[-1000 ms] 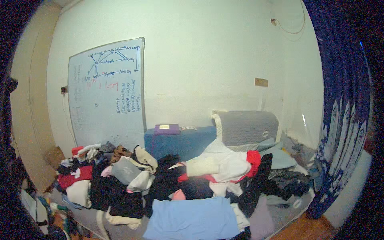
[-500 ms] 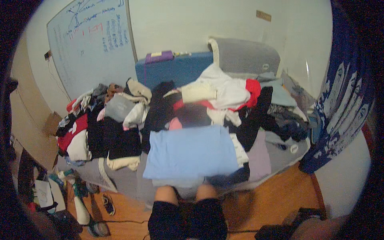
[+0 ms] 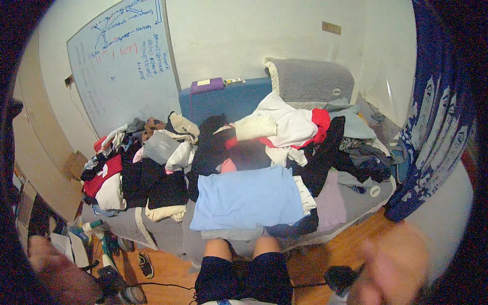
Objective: The person folds a light blue polo shirt on a wooden table. They smooth the fabric, fold the sleeves inward, fold the shirt in half, and then fold it again into a compact rectangle. The folded shirt is placed on a pile of other clothes.
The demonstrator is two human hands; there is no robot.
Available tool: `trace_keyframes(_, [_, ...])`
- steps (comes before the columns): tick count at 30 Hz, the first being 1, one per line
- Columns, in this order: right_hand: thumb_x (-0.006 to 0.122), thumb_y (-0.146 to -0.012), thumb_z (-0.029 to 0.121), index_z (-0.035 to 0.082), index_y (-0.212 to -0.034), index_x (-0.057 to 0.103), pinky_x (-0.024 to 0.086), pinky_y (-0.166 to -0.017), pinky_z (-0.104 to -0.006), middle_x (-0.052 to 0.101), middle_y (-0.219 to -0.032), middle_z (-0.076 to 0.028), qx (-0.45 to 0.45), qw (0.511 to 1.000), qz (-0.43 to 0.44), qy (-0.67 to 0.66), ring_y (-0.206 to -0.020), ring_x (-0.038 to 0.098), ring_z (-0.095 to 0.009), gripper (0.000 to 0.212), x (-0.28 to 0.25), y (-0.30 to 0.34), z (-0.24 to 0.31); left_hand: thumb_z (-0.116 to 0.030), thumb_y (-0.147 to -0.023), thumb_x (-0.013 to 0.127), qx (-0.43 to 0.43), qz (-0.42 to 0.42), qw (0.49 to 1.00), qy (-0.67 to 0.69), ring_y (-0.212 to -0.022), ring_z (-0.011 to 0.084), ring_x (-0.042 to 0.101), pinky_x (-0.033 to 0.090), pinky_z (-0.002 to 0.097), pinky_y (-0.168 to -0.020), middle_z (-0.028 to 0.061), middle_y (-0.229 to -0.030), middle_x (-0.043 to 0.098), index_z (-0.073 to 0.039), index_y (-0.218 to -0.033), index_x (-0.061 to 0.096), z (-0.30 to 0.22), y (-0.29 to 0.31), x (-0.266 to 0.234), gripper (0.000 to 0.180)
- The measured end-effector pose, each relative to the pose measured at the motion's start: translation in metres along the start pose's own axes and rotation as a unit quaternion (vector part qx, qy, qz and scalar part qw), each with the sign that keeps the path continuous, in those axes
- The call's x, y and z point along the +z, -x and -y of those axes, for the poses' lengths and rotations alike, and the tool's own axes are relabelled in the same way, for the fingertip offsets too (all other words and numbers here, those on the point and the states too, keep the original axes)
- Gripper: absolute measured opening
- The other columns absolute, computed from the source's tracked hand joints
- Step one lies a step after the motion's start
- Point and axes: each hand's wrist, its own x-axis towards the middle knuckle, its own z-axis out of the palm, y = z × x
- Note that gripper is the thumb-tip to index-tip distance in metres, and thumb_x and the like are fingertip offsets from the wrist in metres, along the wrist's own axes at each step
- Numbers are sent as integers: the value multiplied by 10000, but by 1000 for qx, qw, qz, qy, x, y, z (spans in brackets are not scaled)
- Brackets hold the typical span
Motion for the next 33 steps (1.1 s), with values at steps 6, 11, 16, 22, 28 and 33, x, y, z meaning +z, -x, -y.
trace_keyframes(6, [521, -738, 103, 12, -797, 574, 388, -544, -225, 552, -678, -77, 346, 919, -100, -161, -576, 497, -142, 120, 117, 37, -66, -136, -600, 622, -175, 194, 964, -54, -710, 285, 499, 385, 365, -599, 115, -819, 519, -38, -894, 514, 71, 104, 134, 327])
trace_keyframes(11, [504, -741, 129, -10, -799, 558, 409, -596, -230, 547, -659, -36, 516, 813, 59, -262, -640, 507, -105, 160, 255, 128, -112, -255, -679, 582, -266, 317, 910, 4, -813, 271, 506, 424, 355, -661, 130, -927, 490, -75, -988, 489, 125, 204, 269, 369])
trace_keyframes(16, [580, -623, 118, 10, -932, 522, 375, -761, -411, 488, -987, -189, 251, 945, 156, -141, -920, 451, -343, 333, 327, 183, -106, -266, -604, 607, -236, 523, 818, 39, -916, 306, 454, 395, 452, -709, 131, -996, 448, -164, -1080, 437, 118, 251, 368, 515])
trace_keyframes(22, [608, -574, 73, 49, -1025, 461, 312, -834, -460, 360, -1134, -186, 143, 961, 234, -44, -1029, 358, -365, 476, 367, 182, -102, -146, -601, 597, -173, 493, 852, -29, -837, 266, 444, 371, 403, -641, 113, -922, 441, -168, -1025, 474, 114, 262, 416, 442])
trace_keyframes(28, [619, -608, 232, 87, -1098, 430, 284, -861, -474, 314, -1194, -176, 167, 935, 302, -80, -1106, 290, -351, 545, 359, 176, -97, -85, -630, 554, -182, 460, 869, 29, -875, 274, 462, 379, 418, -687, 84, -978, 448, -145, -998, 471, 133, 255, 391, 382])
trace_keyframes(33, [667, -567, 312, 126, -1137, 415, 247, -881, -490, 278, -1224, -191, 172, 922, 340, -66, -1136, 255, -357, 650, 350, 174, -93, -92, -590, 584, -223, 483, 846, -4, -888, 294, 453, 369, 419, -713, 90, -988, 438, -160, -1040, 418, 126, 242, 390, 484])
